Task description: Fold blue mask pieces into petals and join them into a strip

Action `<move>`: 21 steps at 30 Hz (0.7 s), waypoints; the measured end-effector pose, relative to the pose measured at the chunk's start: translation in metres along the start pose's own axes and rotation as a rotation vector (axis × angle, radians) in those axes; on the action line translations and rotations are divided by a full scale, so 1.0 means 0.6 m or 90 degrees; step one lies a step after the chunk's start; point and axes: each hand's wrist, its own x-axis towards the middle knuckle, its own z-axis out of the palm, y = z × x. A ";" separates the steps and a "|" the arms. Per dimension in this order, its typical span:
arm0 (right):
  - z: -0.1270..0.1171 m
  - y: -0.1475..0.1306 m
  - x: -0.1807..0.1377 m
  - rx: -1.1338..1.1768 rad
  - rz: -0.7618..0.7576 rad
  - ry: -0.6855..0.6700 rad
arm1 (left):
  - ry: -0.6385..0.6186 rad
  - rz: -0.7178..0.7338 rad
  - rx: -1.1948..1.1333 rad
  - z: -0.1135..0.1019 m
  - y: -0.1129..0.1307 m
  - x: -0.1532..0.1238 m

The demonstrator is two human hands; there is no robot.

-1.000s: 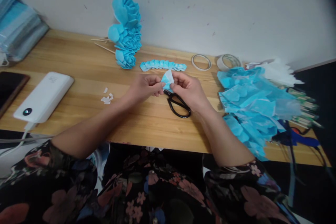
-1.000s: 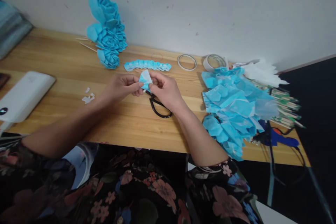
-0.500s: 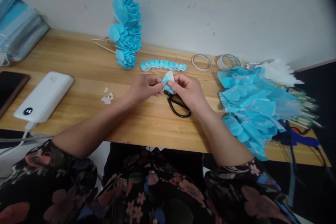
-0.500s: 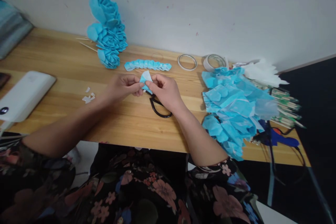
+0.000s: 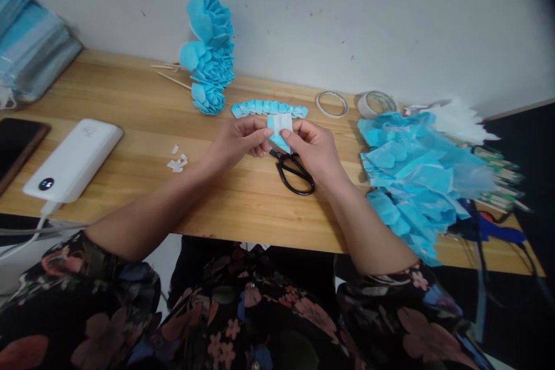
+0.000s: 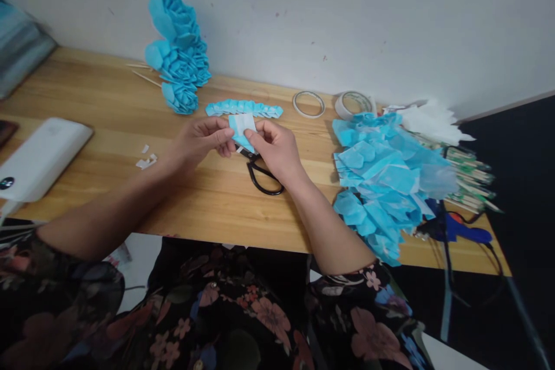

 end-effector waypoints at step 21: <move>0.002 0.000 -0.001 0.097 0.037 -0.106 | -0.011 -0.059 -0.056 0.003 -0.006 0.005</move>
